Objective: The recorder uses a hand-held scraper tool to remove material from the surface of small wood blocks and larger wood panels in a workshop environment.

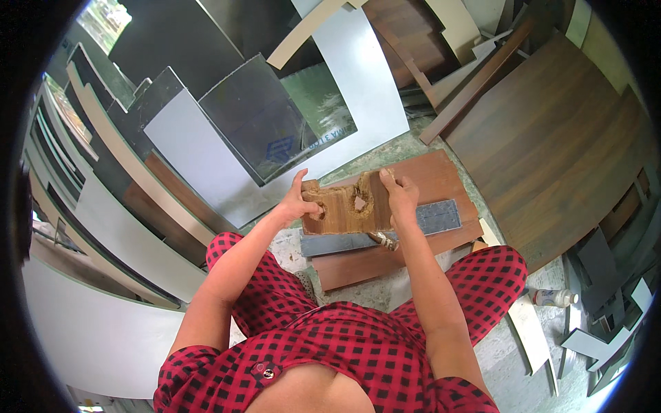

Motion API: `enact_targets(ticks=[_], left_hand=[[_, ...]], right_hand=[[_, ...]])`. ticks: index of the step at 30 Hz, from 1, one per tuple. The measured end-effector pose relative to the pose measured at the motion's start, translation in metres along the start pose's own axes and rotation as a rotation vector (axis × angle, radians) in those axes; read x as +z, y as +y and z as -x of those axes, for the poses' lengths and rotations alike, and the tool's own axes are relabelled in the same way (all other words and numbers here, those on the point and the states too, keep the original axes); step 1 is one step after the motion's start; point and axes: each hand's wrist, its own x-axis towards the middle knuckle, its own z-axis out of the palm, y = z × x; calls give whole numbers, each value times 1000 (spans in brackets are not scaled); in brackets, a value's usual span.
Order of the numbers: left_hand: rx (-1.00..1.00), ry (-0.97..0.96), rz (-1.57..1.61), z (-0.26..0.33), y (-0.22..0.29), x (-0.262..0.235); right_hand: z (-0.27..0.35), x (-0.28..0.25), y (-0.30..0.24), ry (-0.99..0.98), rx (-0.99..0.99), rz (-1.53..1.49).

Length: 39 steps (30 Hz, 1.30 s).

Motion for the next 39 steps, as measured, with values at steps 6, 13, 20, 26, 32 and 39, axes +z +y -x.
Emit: enact_targets(ticks=[6,13,20,26,32,39], left_hand=[[31,-94,99,1,7,-10],[7,-76,-10,-5,-2,-9],[13,-72,-66,-6,-7,-6],[11,-34,-159,-2,-7,0],[28,14,-252,1,-5,3],[-3,-68,-74,-1,-1,-6]], right_hand=[[-3,-4,-7,15,89,-77],[-6,-4,1,18,134,-66],[-9,-5,8,37,91,0],[-5,-6,8,47,77,-10],[-5,-7,7,12,69,46],[0,-1,-5,13,43,-32]])
